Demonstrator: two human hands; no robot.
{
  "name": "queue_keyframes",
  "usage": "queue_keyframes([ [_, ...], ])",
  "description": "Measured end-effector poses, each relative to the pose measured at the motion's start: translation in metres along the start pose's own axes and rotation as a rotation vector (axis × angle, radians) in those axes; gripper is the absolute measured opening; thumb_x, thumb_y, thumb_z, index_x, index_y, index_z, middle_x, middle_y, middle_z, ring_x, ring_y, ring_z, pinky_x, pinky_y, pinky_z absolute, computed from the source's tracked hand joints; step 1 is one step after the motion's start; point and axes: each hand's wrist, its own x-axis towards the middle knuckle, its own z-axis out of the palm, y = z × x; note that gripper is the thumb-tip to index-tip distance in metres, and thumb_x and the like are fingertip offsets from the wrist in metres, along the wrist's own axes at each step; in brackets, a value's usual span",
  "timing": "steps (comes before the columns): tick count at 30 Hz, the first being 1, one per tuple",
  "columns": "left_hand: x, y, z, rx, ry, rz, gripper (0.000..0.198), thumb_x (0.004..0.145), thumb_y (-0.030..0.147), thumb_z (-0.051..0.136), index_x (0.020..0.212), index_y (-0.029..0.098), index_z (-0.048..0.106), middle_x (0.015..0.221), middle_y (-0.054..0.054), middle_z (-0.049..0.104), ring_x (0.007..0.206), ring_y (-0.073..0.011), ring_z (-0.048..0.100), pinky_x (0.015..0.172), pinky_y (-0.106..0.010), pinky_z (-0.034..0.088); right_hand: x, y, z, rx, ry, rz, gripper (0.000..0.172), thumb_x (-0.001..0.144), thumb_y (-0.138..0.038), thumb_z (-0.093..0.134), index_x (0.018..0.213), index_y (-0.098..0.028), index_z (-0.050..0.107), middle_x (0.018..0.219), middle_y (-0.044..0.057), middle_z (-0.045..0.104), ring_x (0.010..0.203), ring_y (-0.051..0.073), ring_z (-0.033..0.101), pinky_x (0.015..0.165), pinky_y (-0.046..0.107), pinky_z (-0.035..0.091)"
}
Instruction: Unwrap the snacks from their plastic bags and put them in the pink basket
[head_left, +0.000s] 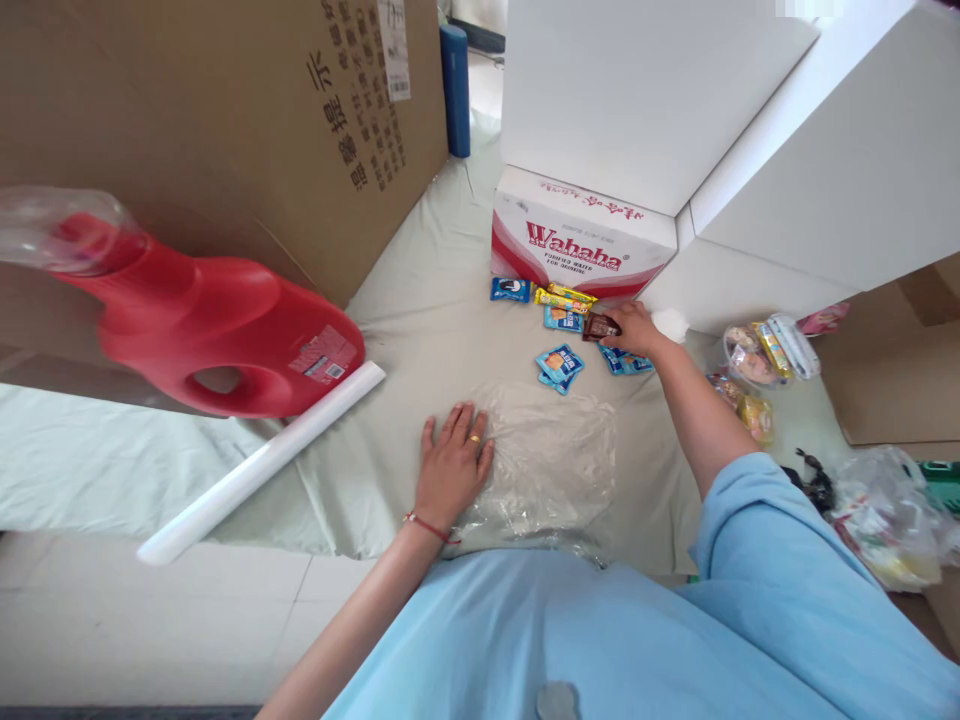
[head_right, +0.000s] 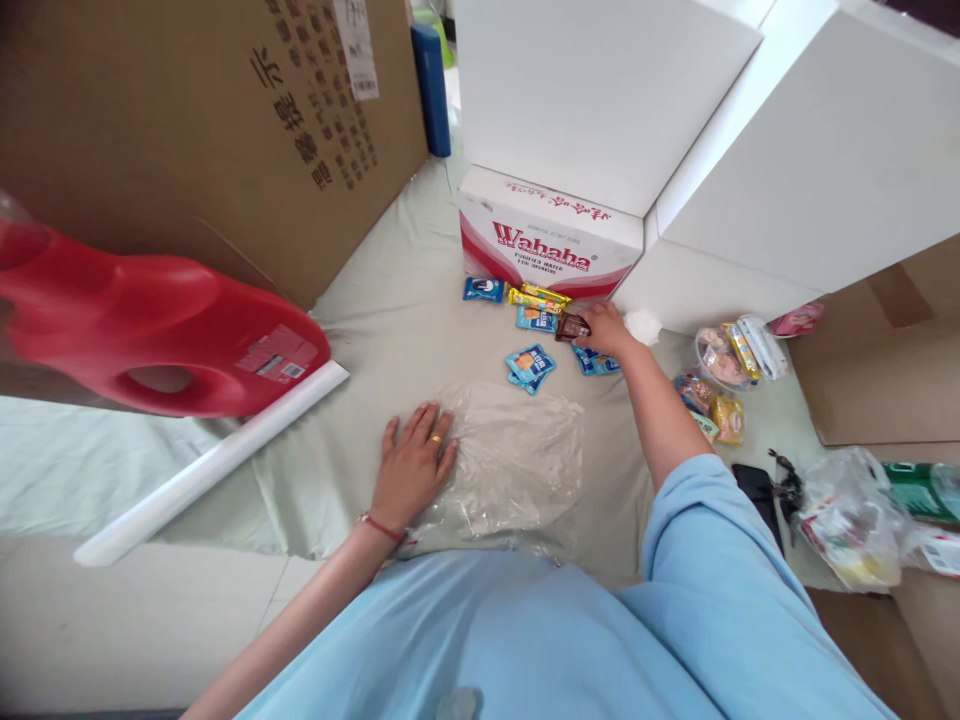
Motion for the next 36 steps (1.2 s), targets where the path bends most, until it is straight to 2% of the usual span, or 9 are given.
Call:
queue_keyframes([
  [5,0.0,0.0,0.001,-0.011,0.011,0.001,0.051,0.108,0.037,0.04,0.152,0.02,0.058,0.164,-0.016,0.05,0.156,-0.0335,0.043,0.13,-0.065,0.021,-0.017,-0.015,-0.005,0.006,0.022,0.004,0.065,0.087,-0.043,0.071,0.144,-0.014,0.064,0.138,0.022,0.06,0.132,0.042,0.045,0.112,0.055,0.037],
  [9,0.0,0.003,0.0,-0.029,0.0,-0.017,0.052,0.108,0.038,0.04,0.153,0.02,0.058,0.165,-0.015,0.05,0.156,-0.0327,0.042,0.131,-0.065,0.02,-0.041,-0.045,-0.023,0.135,0.227,0.071,0.061,0.086,-0.039,0.07,0.139,-0.01,0.065,0.128,0.023,0.065,0.124,0.043,0.05,0.108,0.057,0.04],
  [12,0.0,0.004,-0.001,-0.042,-0.016,-0.026,0.053,0.108,0.04,0.038,0.155,0.02,0.056,0.166,-0.014,0.048,0.158,-0.0307,0.04,0.132,-0.064,0.018,-0.082,-0.093,-0.035,0.343,0.34,-0.021,0.051,0.092,-0.046,0.065,0.132,-0.015,0.066,0.118,0.017,0.069,0.115,0.038,0.057,0.105,0.056,0.044],
  [14,0.0,0.005,-0.001,-0.055,-0.023,-0.037,0.054,0.109,0.041,0.037,0.155,0.02,0.055,0.168,-0.013,0.046,0.159,-0.0297,0.038,0.132,-0.063,0.016,-0.118,-0.138,-0.035,0.473,0.266,-0.17,0.042,0.095,-0.049,0.064,0.126,-0.02,0.068,0.117,0.013,0.07,0.11,0.033,0.06,0.102,0.051,0.047],
  [16,-0.001,0.005,-0.002,-0.07,-0.027,-0.052,0.054,0.109,0.041,0.037,0.156,0.021,0.054,0.168,-0.013,0.046,0.159,-0.0296,0.037,0.133,-0.064,0.014,-0.153,-0.185,-0.024,0.534,0.182,-0.288,0.045,0.092,-0.049,0.069,0.126,-0.02,0.067,0.123,0.014,0.069,0.118,0.033,0.059,0.107,0.052,0.046],
  [20,-0.001,0.007,-0.004,-0.078,-0.028,-0.074,0.055,0.108,0.041,0.037,0.158,0.023,0.052,0.17,-0.012,0.042,0.161,-0.0309,0.033,0.133,-0.066,0.009,-0.199,-0.244,0.015,0.458,0.115,-0.167,0.047,0.086,-0.036,0.074,0.127,-0.014,0.067,0.125,0.02,0.065,0.127,0.038,0.052,0.111,0.056,0.046],
  [25,-0.001,0.008,-0.005,-0.081,-0.039,-0.084,0.058,0.107,0.041,0.037,0.162,0.024,0.046,0.173,-0.013,0.037,0.163,-0.0331,0.028,0.132,-0.068,0.007,-0.22,-0.24,0.044,0.389,0.159,0.037,0.056,0.088,-0.043,0.076,0.137,-0.019,0.065,0.132,0.021,0.061,0.133,0.044,0.046,0.113,0.064,0.043],
  [28,-0.001,0.007,-0.004,-0.084,-0.039,-0.086,0.058,0.107,0.042,0.037,0.162,0.023,0.046,0.173,-0.014,0.038,0.163,-0.0327,0.028,0.132,-0.068,0.007,-0.225,-0.234,0.045,0.422,0.178,0.044,0.059,0.088,-0.042,0.075,0.143,-0.023,0.061,0.133,0.021,0.062,0.137,0.045,0.045,0.114,0.068,0.041],
  [36,-0.001,0.007,-0.003,-0.063,-0.022,-0.071,0.058,0.108,0.043,0.035,0.16,0.021,0.048,0.171,-0.016,0.04,0.162,-0.032,0.031,0.132,-0.067,0.007,-0.217,-0.239,0.033,0.375,0.146,0.013,0.049,0.083,-0.031,0.072,0.131,-0.019,0.068,0.127,0.02,0.065,0.136,0.044,0.046,0.116,0.064,0.04],
])
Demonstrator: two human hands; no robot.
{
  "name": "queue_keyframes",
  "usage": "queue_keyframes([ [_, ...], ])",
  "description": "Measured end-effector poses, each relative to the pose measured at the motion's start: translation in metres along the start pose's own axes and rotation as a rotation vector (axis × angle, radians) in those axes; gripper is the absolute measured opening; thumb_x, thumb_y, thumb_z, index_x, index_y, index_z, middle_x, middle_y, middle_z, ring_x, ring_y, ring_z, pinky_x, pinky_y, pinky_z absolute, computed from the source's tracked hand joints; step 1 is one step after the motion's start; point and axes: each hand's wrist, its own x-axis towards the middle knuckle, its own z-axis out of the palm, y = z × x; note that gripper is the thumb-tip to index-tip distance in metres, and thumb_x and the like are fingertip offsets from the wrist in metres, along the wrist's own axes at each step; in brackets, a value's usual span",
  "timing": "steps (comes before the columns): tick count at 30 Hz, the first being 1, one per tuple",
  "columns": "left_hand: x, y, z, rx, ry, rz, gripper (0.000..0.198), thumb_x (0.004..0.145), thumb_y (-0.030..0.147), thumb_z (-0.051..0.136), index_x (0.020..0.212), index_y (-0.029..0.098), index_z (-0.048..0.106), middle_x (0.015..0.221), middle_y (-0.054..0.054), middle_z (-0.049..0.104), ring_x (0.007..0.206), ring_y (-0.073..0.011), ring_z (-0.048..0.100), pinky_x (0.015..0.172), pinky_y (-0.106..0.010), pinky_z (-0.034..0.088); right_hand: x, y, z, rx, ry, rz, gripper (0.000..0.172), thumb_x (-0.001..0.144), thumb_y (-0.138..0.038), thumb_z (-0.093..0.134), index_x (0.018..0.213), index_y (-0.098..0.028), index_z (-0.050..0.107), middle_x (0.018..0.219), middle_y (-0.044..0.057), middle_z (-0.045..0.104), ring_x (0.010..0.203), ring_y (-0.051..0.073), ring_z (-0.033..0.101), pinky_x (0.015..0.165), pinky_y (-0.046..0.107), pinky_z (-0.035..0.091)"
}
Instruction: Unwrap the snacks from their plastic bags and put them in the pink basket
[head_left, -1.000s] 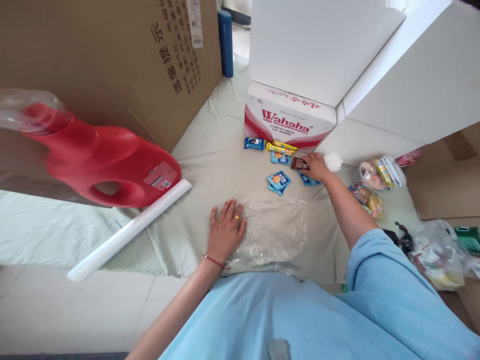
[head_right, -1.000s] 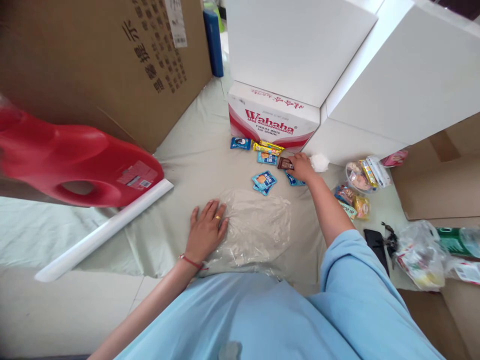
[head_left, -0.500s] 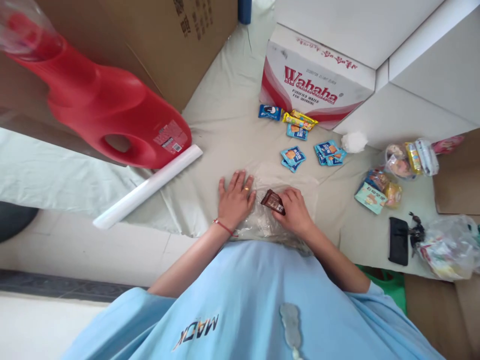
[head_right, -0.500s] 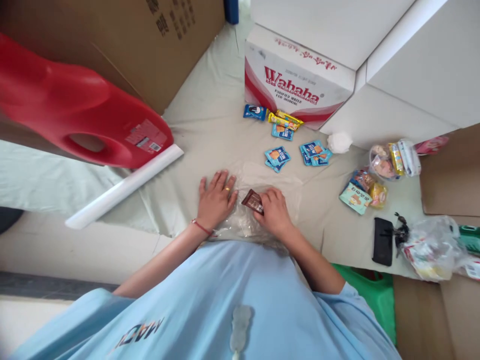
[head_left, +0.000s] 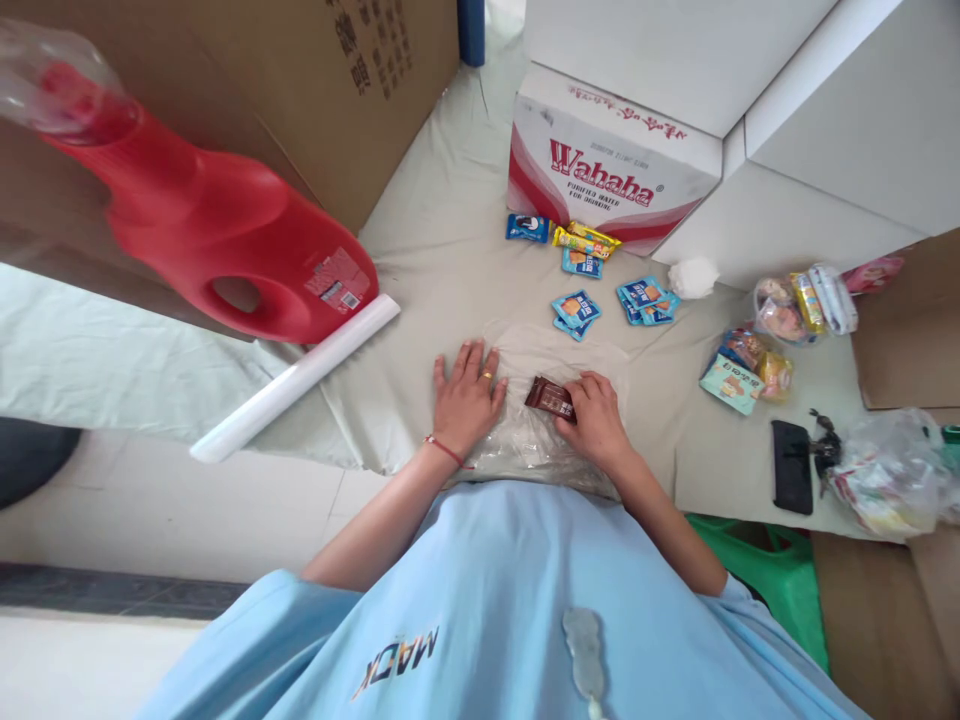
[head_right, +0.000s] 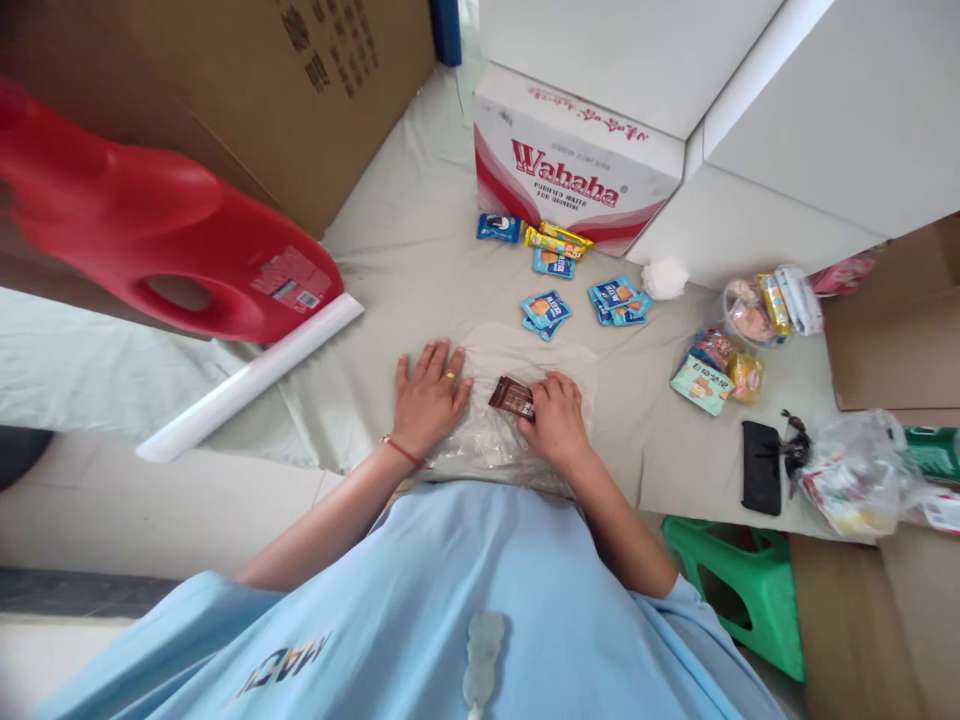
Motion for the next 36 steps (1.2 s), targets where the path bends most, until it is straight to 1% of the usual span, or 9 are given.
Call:
queue_keyframes([
  [6,0.0,0.001,0.0,0.02,0.008,0.003,0.057,0.108,0.043,0.035,0.158,0.02,0.051,0.17,-0.016,0.042,0.162,-0.0316,0.032,0.131,-0.067,0.01,0.011,-0.007,-0.01,-0.009,-0.006,-0.083,0.051,0.082,-0.027,0.074,0.132,-0.021,0.068,0.128,0.019,0.064,0.139,0.043,0.045,0.117,0.064,0.038],
  [10,0.0,0.001,-0.001,0.012,0.006,-0.003,0.057,0.108,0.043,0.035,0.157,0.019,0.052,0.17,-0.016,0.042,0.162,-0.032,0.032,0.131,-0.067,0.011,0.014,-0.01,-0.002,-0.005,-0.056,-0.102,0.048,0.084,-0.034,0.08,0.13,-0.023,0.07,0.13,0.018,0.065,0.14,0.043,0.044,0.117,0.066,0.037],
  [15,0.0,0.0,0.0,0.014,0.006,-0.004,0.058,0.107,0.043,0.036,0.157,0.02,0.052,0.17,-0.016,0.042,0.162,-0.0323,0.031,0.131,-0.066,0.011,0.012,-0.009,0.009,0.029,-0.017,-0.097,0.055,0.085,-0.038,0.081,0.137,-0.025,0.068,0.134,0.017,0.065,0.139,0.043,0.046,0.116,0.065,0.039],
  [22,0.0,0.0,0.0,-0.018,0.006,-0.01,0.058,0.107,0.044,0.035,0.158,0.02,0.051,0.171,-0.016,0.04,0.162,-0.0332,0.03,0.131,-0.068,0.009,0.012,-0.01,0.01,0.015,-0.033,-0.101,0.053,0.085,-0.031,0.076,0.137,-0.024,0.068,0.13,0.018,0.066,0.136,0.042,0.048,0.115,0.064,0.04],
  [28,-0.003,-0.002,-0.001,0.003,0.05,-0.002,0.057,0.107,0.042,0.04,0.158,0.02,0.051,0.174,-0.016,0.033,0.164,-0.0332,0.025,0.132,-0.066,0.011,0.017,-0.008,0.007,0.017,-0.051,-0.116,0.054,0.087,-0.036,0.078,0.138,-0.022,0.067,0.134,0.019,0.064,0.138,0.043,0.047,0.117,0.065,0.039],
  [30,-0.01,-0.007,-0.001,0.002,0.08,0.025,0.054,0.106,0.039,0.044,0.158,0.024,0.052,0.175,-0.014,0.033,0.165,-0.0335,0.023,0.133,-0.065,0.008,0.011,-0.004,0.0,0.07,-0.03,-0.134,0.06,0.089,-0.042,0.077,0.144,-0.024,0.063,0.141,0.019,0.061,0.142,0.043,0.044,0.118,0.066,0.038],
  [32,-0.02,-0.015,-0.002,-0.013,0.069,0.095,0.05,0.105,0.033,0.047,0.154,0.033,0.057,0.17,-0.01,0.042,0.164,-0.0319,0.027,0.133,-0.066,0.003,-0.004,0.005,-0.01,0.145,0.008,-0.172,0.057,0.093,-0.044,0.072,0.146,-0.026,0.061,0.144,0.018,0.059,0.142,0.04,0.045,0.119,0.064,0.04],
  [34,-0.029,-0.027,-0.004,-0.042,0.001,0.201,0.051,0.103,0.024,0.047,0.149,0.04,0.061,0.161,-0.005,0.056,0.161,-0.0288,0.035,0.133,-0.066,0.002,-0.027,0.016,-0.02,0.231,0.007,-0.242,0.045,0.097,-0.039,0.066,0.141,-0.029,0.064,0.138,0.015,0.063,0.139,0.036,0.049,0.117,0.062,0.044],
  [36,-0.034,-0.041,-0.008,-0.087,-0.108,0.323,0.055,0.1,0.016,0.044,0.145,0.04,0.064,0.151,-0.003,0.066,0.156,-0.0262,0.045,0.134,-0.065,0.006,-0.053,0.028,-0.027,0.301,-0.07,-0.326,0.037,0.099,-0.032,0.063,0.136,-0.032,0.067,0.131,0.013,0.067,0.135,0.034,0.054,0.114,0.06,0.049],
])
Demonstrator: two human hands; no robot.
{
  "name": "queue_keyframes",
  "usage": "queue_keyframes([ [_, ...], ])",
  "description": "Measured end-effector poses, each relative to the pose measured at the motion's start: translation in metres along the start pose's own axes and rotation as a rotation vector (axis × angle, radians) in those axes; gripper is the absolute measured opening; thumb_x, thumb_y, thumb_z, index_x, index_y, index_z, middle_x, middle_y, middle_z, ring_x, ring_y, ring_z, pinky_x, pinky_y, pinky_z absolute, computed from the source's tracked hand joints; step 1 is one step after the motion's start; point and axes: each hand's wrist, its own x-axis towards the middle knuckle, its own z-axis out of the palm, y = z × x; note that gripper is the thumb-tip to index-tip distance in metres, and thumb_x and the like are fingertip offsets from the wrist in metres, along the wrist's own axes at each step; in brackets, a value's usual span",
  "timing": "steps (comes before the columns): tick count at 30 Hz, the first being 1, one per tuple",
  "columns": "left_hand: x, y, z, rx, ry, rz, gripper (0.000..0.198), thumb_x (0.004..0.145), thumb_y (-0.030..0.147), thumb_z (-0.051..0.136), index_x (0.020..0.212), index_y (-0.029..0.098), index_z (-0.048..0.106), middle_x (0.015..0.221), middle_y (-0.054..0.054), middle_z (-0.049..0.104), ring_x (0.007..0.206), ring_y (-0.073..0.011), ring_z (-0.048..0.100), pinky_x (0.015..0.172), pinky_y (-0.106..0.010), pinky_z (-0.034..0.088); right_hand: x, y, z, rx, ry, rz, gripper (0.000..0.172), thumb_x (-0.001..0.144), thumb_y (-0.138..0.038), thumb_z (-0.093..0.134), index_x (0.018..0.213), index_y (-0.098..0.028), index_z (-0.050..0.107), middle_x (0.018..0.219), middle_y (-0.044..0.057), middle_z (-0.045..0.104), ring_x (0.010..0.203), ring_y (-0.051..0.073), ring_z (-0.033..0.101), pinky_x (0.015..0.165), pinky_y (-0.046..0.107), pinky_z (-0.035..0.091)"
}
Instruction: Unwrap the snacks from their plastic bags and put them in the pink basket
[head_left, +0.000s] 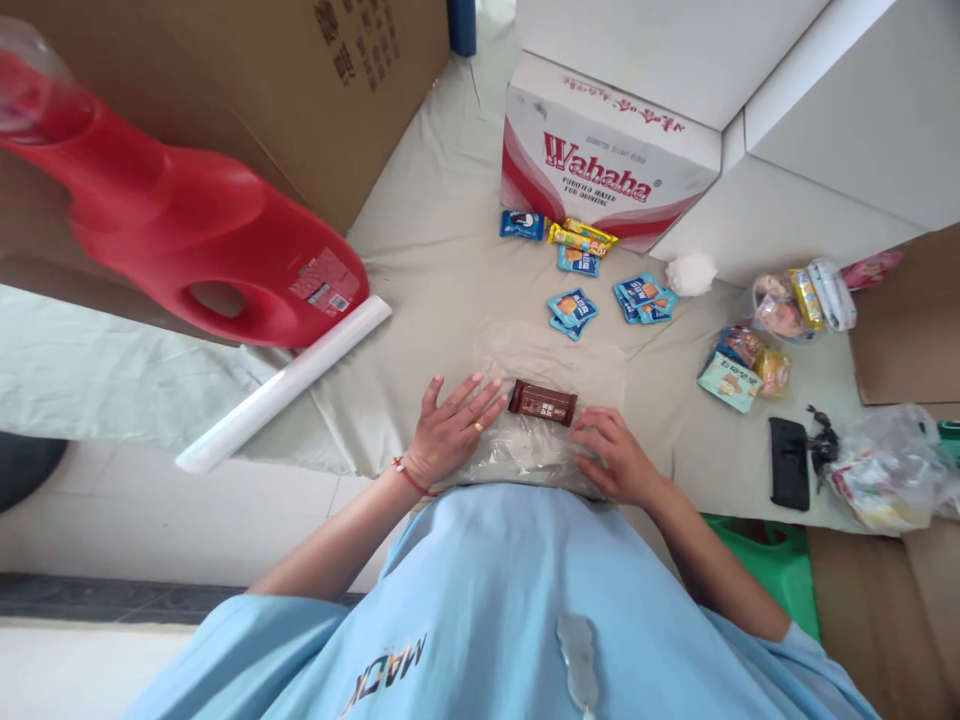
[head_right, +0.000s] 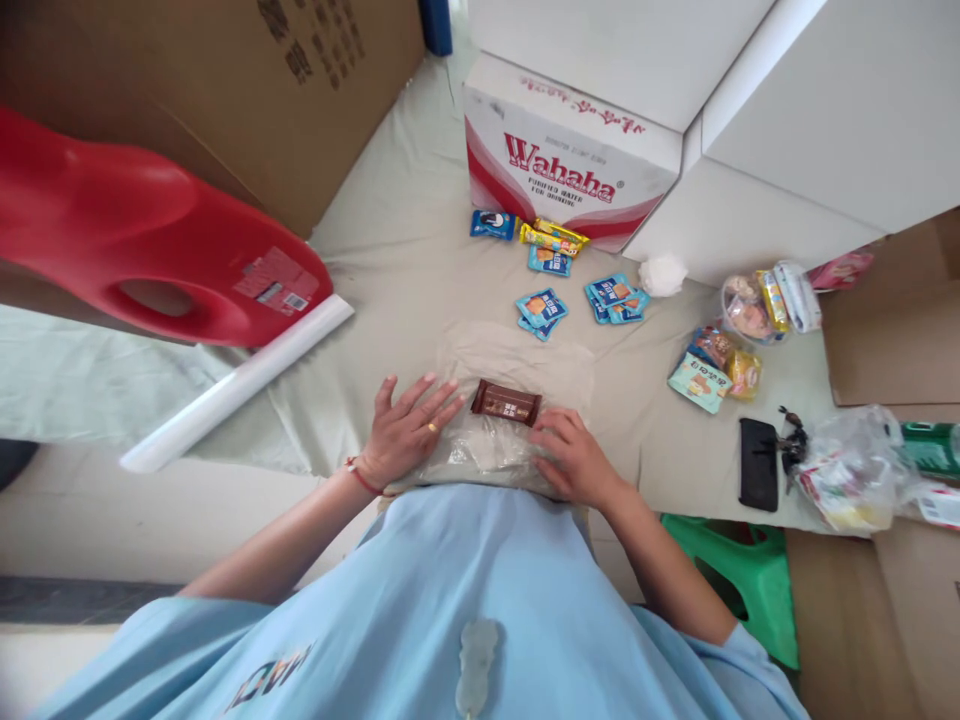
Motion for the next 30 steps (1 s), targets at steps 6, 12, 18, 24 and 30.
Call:
queue_keyframes([
  [6,-0.01,-0.036,-0.026,-0.177,-0.223,0.213,0.064,0.086,0.017,0.046,0.146,0.031,0.065,0.158,-0.005,0.06,0.15,-0.0227,0.052,0.135,-0.05,0.023,-0.057,0.011,0.013,0.045,-0.063,0.015,0.026,0.101,-0.032,0.064,0.125,-0.03,0.074,0.135,0.013,0.068,0.133,0.032,0.059,0.109,0.057,0.055],
  [12,-0.008,-0.037,-0.033,-0.202,-0.328,0.177,0.037,0.096,0.042,0.054,0.123,0.031,0.076,0.162,-0.006,0.055,0.155,-0.0266,0.045,0.134,-0.054,0.019,-0.036,0.016,0.005,0.177,0.064,0.087,0.02,0.106,-0.032,0.055,0.107,-0.031,0.075,0.109,0.009,0.077,0.109,0.028,0.068,0.098,0.053,0.057],
  [18,0.018,-0.028,-0.033,-0.462,-0.123,-0.12,0.043,0.105,0.05,0.041,0.103,0.024,0.075,0.12,-0.008,0.08,0.119,-0.024,0.071,0.115,-0.044,0.047,0.003,0.027,-0.033,0.293,0.054,0.244,0.027,0.105,-0.046,0.054,0.101,-0.026,0.07,0.096,0.007,0.074,0.089,0.022,0.069,0.083,0.038,0.057],
  [24,0.051,-0.02,-0.032,-0.442,0.016,-0.412,0.045,0.103,0.051,0.044,0.088,0.02,0.073,0.078,-0.002,0.073,0.072,-0.0181,0.062,0.072,-0.031,0.048,0.04,0.058,-0.037,-0.001,0.072,0.503,0.023,0.1,-0.033,0.051,0.097,-0.021,0.07,0.084,0.005,0.072,0.077,0.02,0.064,0.072,0.03,0.048],
  [30,0.032,-0.008,-0.038,-0.179,0.725,-0.474,0.022,0.105,0.035,0.05,0.096,0.02,0.065,0.096,-0.009,0.069,0.098,-0.0255,0.063,0.089,-0.043,0.048,0.063,0.06,-0.054,-0.329,0.15,0.564,0.032,0.102,-0.03,0.046,0.11,-0.019,0.075,0.107,0.013,0.073,0.094,0.025,0.066,0.081,0.033,0.047],
])
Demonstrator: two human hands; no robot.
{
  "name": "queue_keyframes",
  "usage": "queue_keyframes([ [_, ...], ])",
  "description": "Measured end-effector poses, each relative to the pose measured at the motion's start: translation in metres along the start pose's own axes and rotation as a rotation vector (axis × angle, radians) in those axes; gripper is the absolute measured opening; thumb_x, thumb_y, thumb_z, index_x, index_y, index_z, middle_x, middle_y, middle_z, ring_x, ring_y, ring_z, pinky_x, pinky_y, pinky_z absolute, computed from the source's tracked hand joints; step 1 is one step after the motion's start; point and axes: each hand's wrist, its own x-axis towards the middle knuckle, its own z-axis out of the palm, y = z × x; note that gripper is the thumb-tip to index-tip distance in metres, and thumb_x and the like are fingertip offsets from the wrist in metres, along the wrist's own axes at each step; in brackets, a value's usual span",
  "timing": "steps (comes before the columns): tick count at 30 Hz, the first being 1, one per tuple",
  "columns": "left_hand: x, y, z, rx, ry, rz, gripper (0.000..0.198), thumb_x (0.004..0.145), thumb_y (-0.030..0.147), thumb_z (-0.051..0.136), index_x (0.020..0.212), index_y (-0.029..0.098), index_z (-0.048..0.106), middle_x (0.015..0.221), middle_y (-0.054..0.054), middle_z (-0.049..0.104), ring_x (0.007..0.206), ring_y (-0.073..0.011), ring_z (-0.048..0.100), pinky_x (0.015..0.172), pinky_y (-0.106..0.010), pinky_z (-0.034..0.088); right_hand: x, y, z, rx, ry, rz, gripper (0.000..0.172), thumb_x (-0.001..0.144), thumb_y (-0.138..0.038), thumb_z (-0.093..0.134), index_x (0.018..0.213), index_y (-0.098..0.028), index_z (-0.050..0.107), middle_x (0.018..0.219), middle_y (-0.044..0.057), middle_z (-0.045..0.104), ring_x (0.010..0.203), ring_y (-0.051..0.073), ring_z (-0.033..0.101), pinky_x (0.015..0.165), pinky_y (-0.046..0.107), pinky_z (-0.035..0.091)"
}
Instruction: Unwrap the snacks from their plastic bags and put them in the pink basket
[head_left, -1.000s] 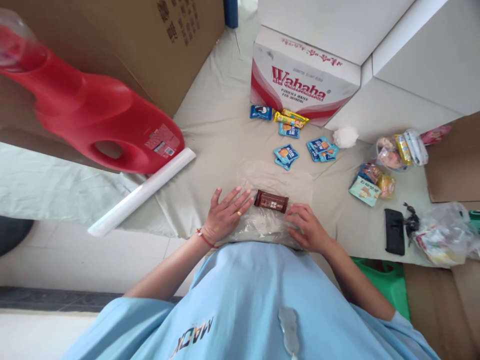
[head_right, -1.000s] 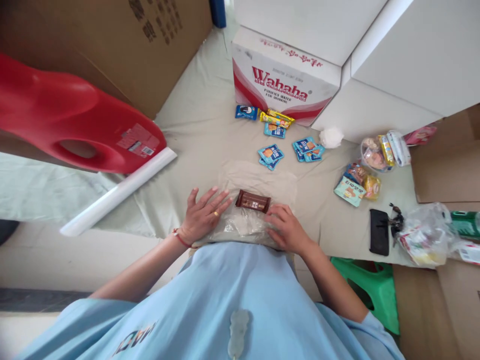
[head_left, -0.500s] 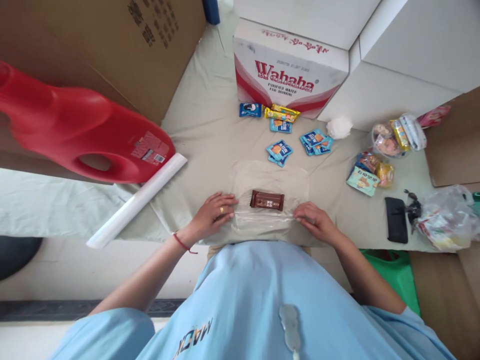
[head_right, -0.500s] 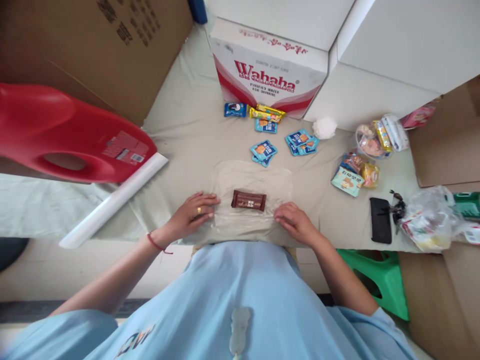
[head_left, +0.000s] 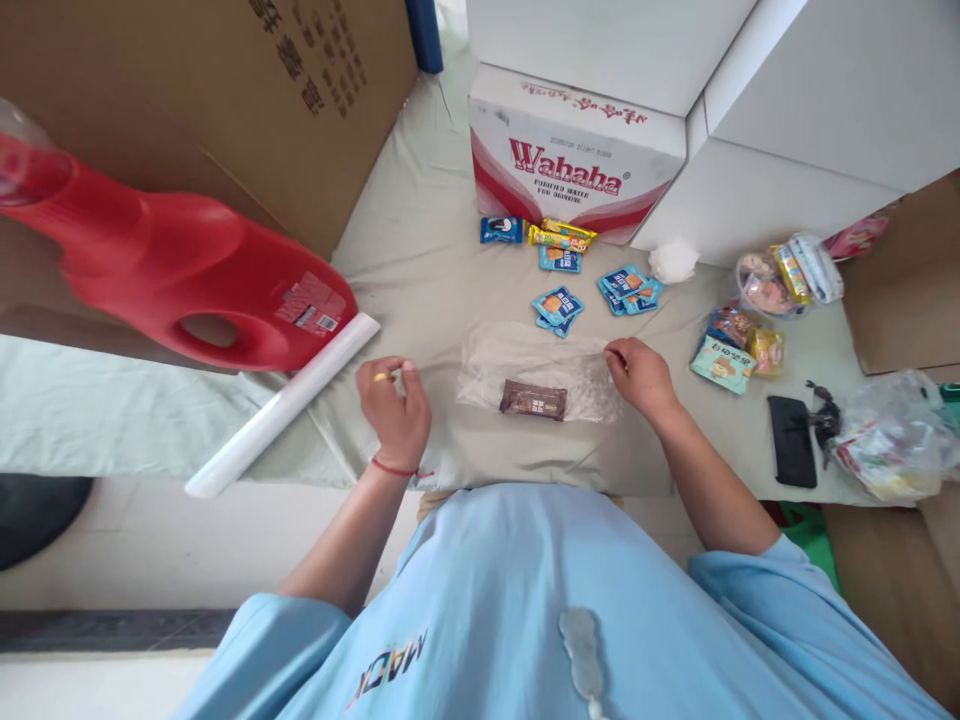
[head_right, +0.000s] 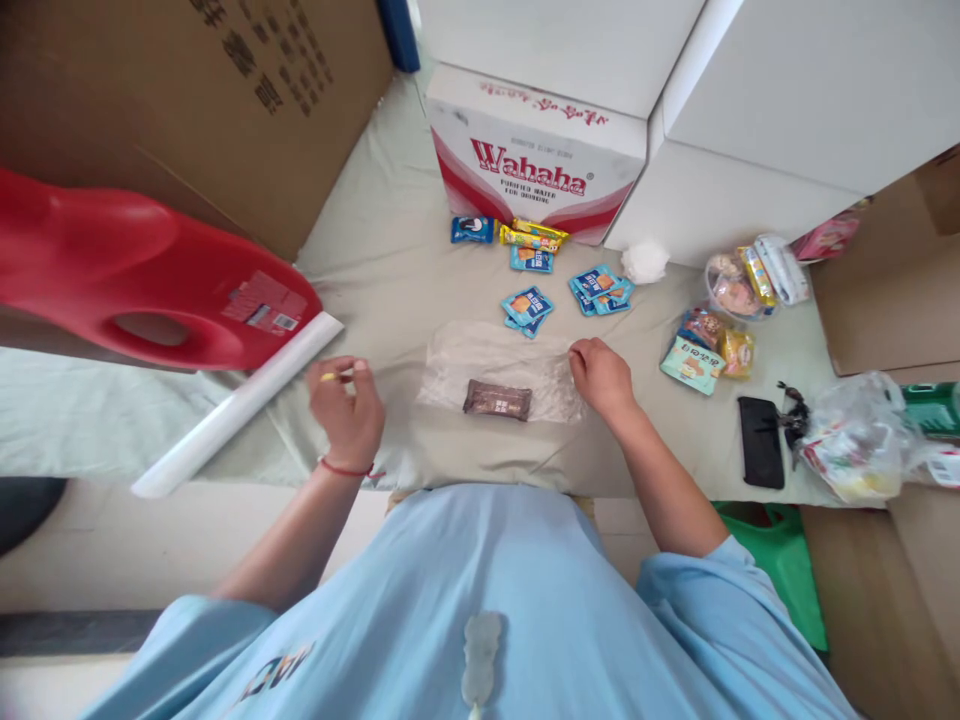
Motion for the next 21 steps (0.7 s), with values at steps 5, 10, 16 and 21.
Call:
queue_keyframes([
  [5,-0.035,0.037,-0.008,-0.093,-0.289,0.686,0.017,0.098,0.019,0.059,0.111,0.024,0.069,0.105,-0.006,0.076,0.103,-0.0232,0.068,0.091,-0.04,0.046,0.024,-0.02,-0.001,-0.019,-0.032,-0.151,0.035,0.103,-0.029,0.049,0.126,-0.015,0.071,0.12,0.017,0.07,0.112,0.03,0.062,0.097,0.039,0.048],
  [10,-0.042,0.061,0.035,0.074,-0.611,0.645,0.032,0.105,0.023,0.051,0.132,0.023,0.068,0.133,-0.009,0.075,0.12,-0.0254,0.066,0.093,-0.043,0.044,0.048,-0.052,0.022,-0.188,-0.16,-0.055,0.06,0.101,-0.041,0.062,0.152,-0.01,0.053,0.142,0.024,0.061,0.128,0.037,0.054,0.106,0.046,0.045],
  [16,-0.037,0.055,0.063,0.174,-0.772,0.503,0.032,0.104,0.023,0.053,0.13,0.023,0.071,0.132,-0.01,0.075,0.12,-0.0281,0.063,0.094,-0.046,0.045,0.058,-0.067,0.033,-0.118,-0.238,0.122,0.068,0.095,-0.046,0.072,0.154,-0.019,0.049,0.125,0.016,0.072,0.105,0.03,0.069,0.085,0.035,0.05],
  [21,-0.045,0.053,0.062,0.173,-0.709,0.493,0.033,0.103,0.023,0.053,0.13,0.023,0.072,0.147,-0.012,0.065,0.122,-0.0289,0.059,0.097,-0.044,0.046,0.066,-0.056,0.032,0.095,-0.328,0.052,0.021,0.094,-0.034,0.07,0.108,-0.019,0.075,0.09,0.004,0.075,0.082,0.019,0.065,0.071,0.027,0.042],
])
